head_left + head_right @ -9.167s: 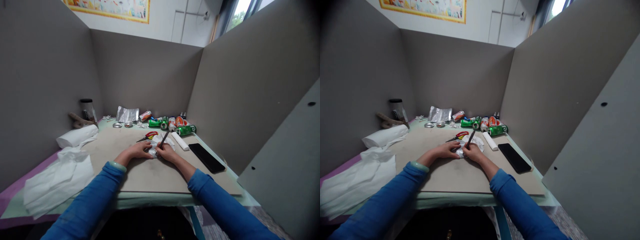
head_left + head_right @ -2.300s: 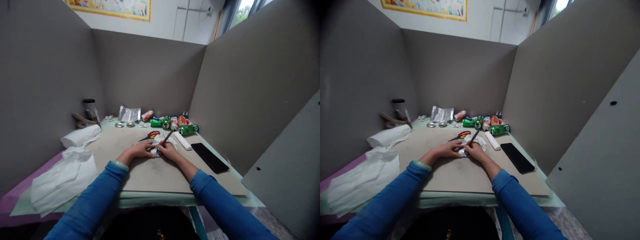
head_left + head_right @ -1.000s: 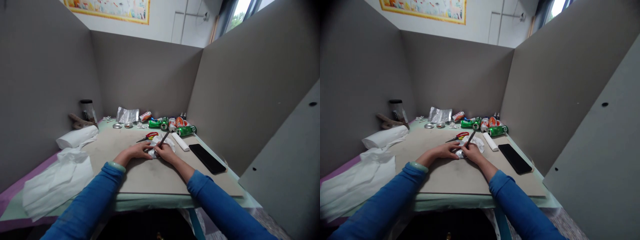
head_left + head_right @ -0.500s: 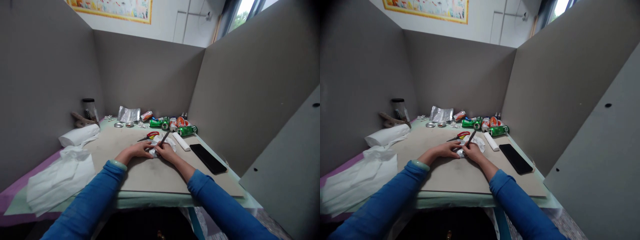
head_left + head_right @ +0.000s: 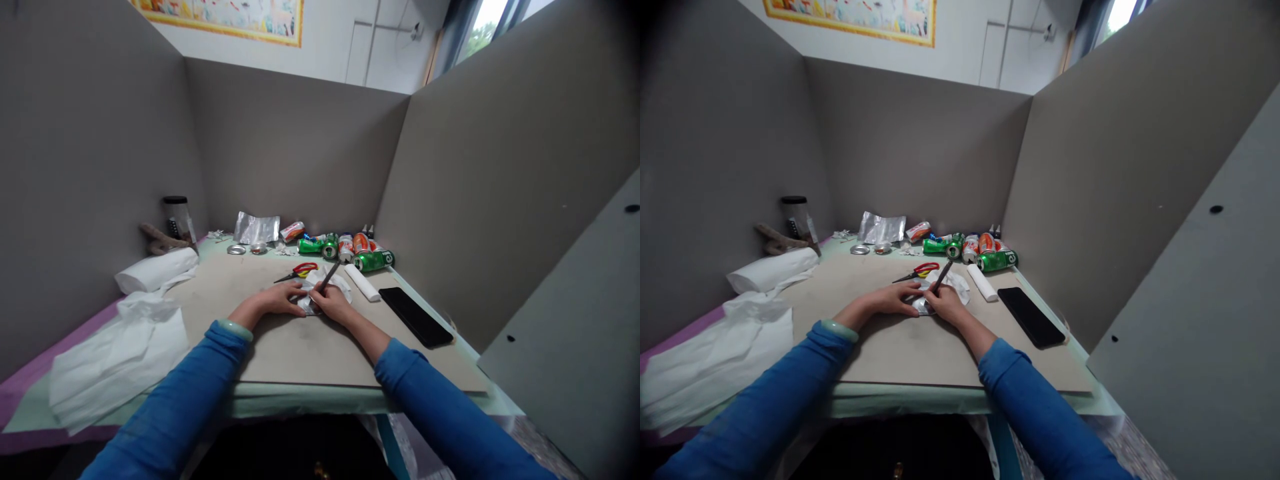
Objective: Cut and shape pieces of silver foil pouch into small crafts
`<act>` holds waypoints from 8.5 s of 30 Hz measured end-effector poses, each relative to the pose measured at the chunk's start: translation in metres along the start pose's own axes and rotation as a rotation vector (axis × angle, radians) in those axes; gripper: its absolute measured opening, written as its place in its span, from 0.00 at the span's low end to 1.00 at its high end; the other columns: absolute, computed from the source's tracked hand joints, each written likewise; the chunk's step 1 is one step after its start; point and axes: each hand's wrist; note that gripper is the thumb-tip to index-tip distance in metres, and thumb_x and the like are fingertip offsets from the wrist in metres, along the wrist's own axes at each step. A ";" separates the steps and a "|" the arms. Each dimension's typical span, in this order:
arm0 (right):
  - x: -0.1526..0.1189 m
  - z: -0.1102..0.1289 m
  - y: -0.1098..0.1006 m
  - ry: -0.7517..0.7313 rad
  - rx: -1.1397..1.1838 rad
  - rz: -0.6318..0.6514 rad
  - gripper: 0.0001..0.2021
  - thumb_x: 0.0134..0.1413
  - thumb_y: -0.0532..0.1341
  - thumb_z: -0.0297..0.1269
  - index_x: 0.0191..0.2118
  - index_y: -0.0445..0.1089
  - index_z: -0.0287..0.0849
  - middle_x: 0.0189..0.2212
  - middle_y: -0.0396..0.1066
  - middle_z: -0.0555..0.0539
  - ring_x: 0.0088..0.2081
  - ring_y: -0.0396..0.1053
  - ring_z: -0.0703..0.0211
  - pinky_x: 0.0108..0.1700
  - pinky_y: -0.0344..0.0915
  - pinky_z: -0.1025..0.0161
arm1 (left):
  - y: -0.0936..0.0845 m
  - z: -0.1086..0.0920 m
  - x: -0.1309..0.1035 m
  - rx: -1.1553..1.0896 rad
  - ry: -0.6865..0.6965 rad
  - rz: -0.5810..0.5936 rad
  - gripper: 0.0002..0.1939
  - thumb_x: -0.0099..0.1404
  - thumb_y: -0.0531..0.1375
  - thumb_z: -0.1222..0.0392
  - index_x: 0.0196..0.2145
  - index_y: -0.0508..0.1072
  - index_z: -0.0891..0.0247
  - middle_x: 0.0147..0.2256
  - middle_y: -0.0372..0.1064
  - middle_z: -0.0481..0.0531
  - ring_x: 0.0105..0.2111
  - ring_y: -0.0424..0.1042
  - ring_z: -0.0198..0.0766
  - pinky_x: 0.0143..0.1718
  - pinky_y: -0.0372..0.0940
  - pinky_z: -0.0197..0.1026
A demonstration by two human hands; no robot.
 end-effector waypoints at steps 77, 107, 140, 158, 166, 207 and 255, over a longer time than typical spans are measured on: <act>-0.001 0.008 -0.003 -0.058 -0.137 0.000 0.10 0.53 0.53 0.38 0.25 0.65 0.40 0.18 0.65 0.51 0.26 0.63 0.62 0.28 0.54 0.67 | 0.004 0.011 0.003 0.009 -0.011 -0.013 0.37 0.52 0.63 0.40 0.56 0.65 0.57 0.63 0.48 0.53 0.62 0.47 0.52 0.61 0.44 0.48; 0.000 0.005 -0.005 -0.064 -0.080 0.041 0.07 0.50 0.54 0.36 0.26 0.64 0.40 0.18 0.63 0.52 0.25 0.61 0.64 0.27 0.53 0.68 | 0.003 0.009 0.004 0.011 0.006 -0.017 0.36 0.51 0.63 0.40 0.56 0.65 0.56 0.62 0.49 0.52 0.61 0.48 0.52 0.61 0.44 0.47; -0.004 0.006 -0.007 -0.075 -0.114 -0.004 0.10 0.53 0.53 0.37 0.25 0.65 0.40 0.19 0.64 0.52 0.25 0.61 0.64 0.28 0.54 0.68 | 0.003 0.010 0.004 0.021 -0.034 -0.023 0.38 0.51 0.62 0.37 0.57 0.65 0.56 0.63 0.48 0.52 0.62 0.47 0.52 0.62 0.44 0.47; -0.002 0.006 -0.006 -0.086 -0.137 0.009 0.09 0.51 0.53 0.35 0.23 0.64 0.40 0.18 0.61 0.53 0.24 0.58 0.65 0.27 0.51 0.68 | 0.001 0.006 0.002 0.014 -0.035 -0.012 0.37 0.52 0.62 0.39 0.56 0.65 0.56 0.63 0.48 0.52 0.62 0.47 0.52 0.61 0.44 0.47; -0.001 0.002 -0.006 -0.097 -0.116 0.019 0.08 0.50 0.53 0.34 0.24 0.64 0.40 0.19 0.61 0.53 0.24 0.58 0.65 0.27 0.52 0.68 | 0.003 0.011 0.004 0.002 -0.022 -0.017 0.38 0.50 0.62 0.38 0.56 0.65 0.56 0.62 0.49 0.52 0.62 0.47 0.52 0.61 0.43 0.46; 0.001 0.007 -0.007 0.013 0.242 -0.121 0.12 0.48 0.58 0.44 0.25 0.64 0.40 0.15 0.62 0.53 0.18 0.58 0.66 0.22 0.54 0.69 | 0.004 0.010 0.004 0.038 0.033 -0.011 0.37 0.52 0.62 0.39 0.57 0.64 0.55 0.63 0.48 0.53 0.62 0.47 0.52 0.61 0.45 0.47; 0.000 0.007 -0.006 -0.011 -0.147 -0.010 0.11 0.52 0.55 0.39 0.26 0.69 0.40 0.19 0.68 0.50 0.25 0.64 0.62 0.28 0.55 0.68 | 0.004 0.010 0.003 0.051 0.015 -0.009 0.37 0.52 0.62 0.38 0.57 0.64 0.53 0.62 0.49 0.52 0.62 0.47 0.52 0.61 0.45 0.48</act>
Point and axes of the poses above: each hand's wrist, its own x-axis towards the middle knuckle, its own y-axis out of the palm, z = x × y
